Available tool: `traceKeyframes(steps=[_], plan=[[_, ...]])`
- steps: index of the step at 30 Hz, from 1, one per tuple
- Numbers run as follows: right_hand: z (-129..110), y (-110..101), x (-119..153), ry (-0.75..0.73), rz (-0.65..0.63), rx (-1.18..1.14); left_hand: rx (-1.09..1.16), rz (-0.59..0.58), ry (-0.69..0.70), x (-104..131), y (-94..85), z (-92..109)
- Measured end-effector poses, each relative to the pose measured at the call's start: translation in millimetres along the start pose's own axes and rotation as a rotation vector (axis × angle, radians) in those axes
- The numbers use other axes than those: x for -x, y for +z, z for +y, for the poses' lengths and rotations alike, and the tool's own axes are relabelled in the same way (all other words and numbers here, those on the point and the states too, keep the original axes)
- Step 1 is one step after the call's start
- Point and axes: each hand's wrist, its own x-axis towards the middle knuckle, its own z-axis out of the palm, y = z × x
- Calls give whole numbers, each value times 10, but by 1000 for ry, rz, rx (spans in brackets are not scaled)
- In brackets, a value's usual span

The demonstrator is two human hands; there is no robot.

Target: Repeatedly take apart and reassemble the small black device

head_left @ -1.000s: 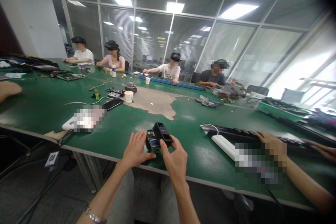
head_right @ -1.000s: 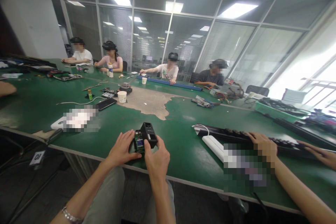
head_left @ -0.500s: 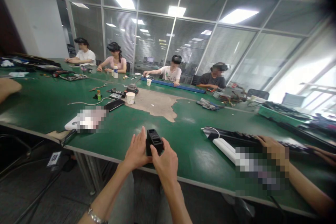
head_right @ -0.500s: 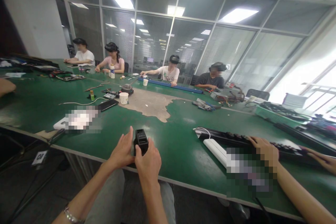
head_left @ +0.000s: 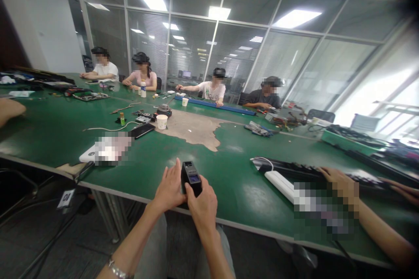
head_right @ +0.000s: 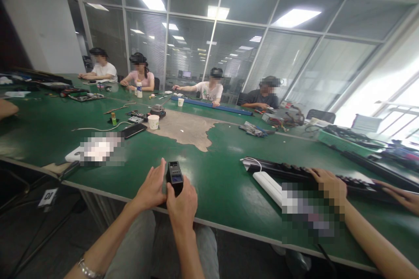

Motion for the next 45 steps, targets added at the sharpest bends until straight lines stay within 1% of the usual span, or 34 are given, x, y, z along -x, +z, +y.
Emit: traceKeyframes(steps=[4,6,8,10,13,16,25,28,31,34,38,40,43,45], plan=[[-72,-121,-57,-17,70,-115,11,4,2,-2,8,-11],[-63,-200,-89,-26,118,-170,3,-6,3,-5,7,-16],[1,-260,-120,-13,165,-188,-8,-18,5,-10,5,-21],[115,-282,-143,27,188,-161,-22,-28,0,-15,5,-27],[307,-252,-157,90,172,-100,-46,-46,0,-24,11,-38],[428,-201,-149,118,149,-62,-73,-57,4,-30,16,-45],[522,-93,-166,67,67,108,-117,-85,7,-34,-17,-22],[550,-58,-149,54,81,147,-119,-98,4,-36,-24,-21],[571,-56,-107,42,116,105,-112,-98,9,-38,-25,-28],[580,-77,-86,52,128,78,-108,-88,13,-37,-17,-33],[534,-116,-135,65,93,104,-108,-80,13,-29,-12,-22],[477,-140,-167,93,93,68,-107,-82,13,-24,-15,-15],[363,-184,-189,141,138,-33,-104,-84,15,-22,-19,-15],[281,-213,-188,130,163,-77,-100,-83,14,-23,-20,-19]])
